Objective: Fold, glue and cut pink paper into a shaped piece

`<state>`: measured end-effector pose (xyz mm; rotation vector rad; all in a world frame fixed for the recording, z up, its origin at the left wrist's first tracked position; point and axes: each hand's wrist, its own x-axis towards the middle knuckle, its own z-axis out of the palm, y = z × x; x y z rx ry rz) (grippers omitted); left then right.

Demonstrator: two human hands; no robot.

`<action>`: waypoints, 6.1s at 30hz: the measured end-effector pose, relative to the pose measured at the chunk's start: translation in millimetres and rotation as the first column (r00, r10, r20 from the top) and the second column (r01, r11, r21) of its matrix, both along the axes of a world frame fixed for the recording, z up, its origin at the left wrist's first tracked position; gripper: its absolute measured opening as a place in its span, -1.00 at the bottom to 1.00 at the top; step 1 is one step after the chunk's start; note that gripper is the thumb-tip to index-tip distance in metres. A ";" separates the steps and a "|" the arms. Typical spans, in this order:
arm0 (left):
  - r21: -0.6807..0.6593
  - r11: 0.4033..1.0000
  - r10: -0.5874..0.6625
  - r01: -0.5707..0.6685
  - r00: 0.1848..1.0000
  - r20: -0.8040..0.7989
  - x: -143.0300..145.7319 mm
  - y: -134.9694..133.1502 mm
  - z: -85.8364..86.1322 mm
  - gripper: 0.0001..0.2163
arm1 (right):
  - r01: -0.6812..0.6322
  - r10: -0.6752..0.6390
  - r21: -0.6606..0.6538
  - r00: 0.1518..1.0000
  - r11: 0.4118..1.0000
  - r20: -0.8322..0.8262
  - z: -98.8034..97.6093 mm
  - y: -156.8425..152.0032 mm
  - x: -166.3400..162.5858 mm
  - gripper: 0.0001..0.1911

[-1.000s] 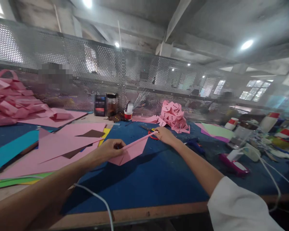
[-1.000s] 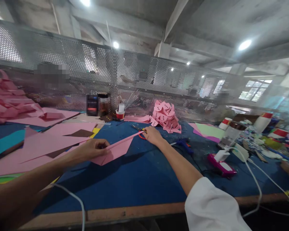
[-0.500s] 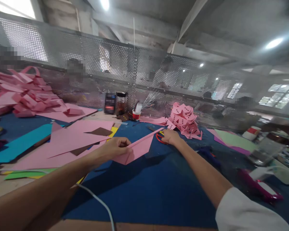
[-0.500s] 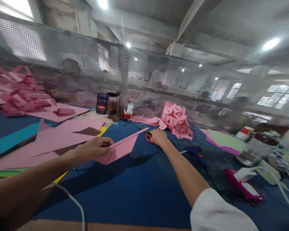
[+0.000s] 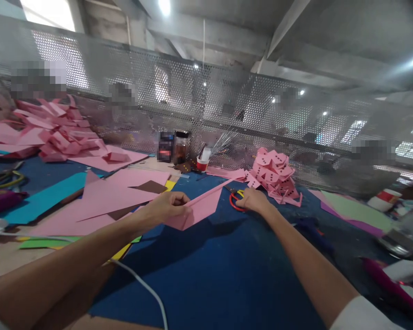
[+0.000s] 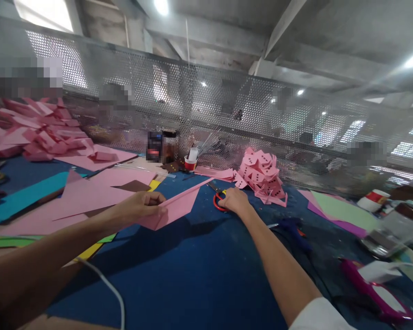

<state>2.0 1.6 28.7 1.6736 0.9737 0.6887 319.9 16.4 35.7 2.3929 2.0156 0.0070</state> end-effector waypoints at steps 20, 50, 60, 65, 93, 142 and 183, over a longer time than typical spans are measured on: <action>0.024 0.995 0.094 -0.097 0.989 0.110 -9.0 -1.3 20.2 -0.68 | -0.347 0.026 -0.092 0.321 0.933 -0.947 3.1 -139.1 -34.4 -0.64; -0.065 0.994 0.099 -0.091 0.986 0.133 1.6 -25.4 28.4 -0.71 | -0.463 0.085 -0.144 0.439 0.874 -0.894 19.2 -166.0 -61.6 -0.86; 0.005 0.998 0.060 -0.062 0.983 0.174 -1.2 -15.2 16.2 -0.71 | -0.451 0.061 -0.172 0.457 0.876 -0.887 18.6 -168.6 -66.0 -0.89; 0.031 0.999 0.017 -0.022 0.987 0.158 -2.1 -13.3 15.9 -0.70 | -0.441 0.033 -0.199 0.464 0.875 -0.885 21.2 -169.1 -67.4 -0.89; 0.023 0.999 0.037 -0.042 0.983 0.182 -0.4 -22.1 19.2 -0.70 | -0.437 0.039 -0.183 0.453 0.880 -0.891 17.7 -169.9 -65.8 -0.88; -0.047 0.999 0.037 -0.027 0.973 0.229 -0.5 -23.9 22.3 -0.73 | -0.432 0.054 -0.170 0.460 0.886 -0.886 12.7 -171.5 -64.7 -0.86; -0.039 0.999 0.017 -0.010 0.980 0.197 0.5 -26.8 29.3 -0.69 | -0.421 0.022 -0.191 0.452 0.887 -0.892 11.5 -171.2 -64.5 -0.83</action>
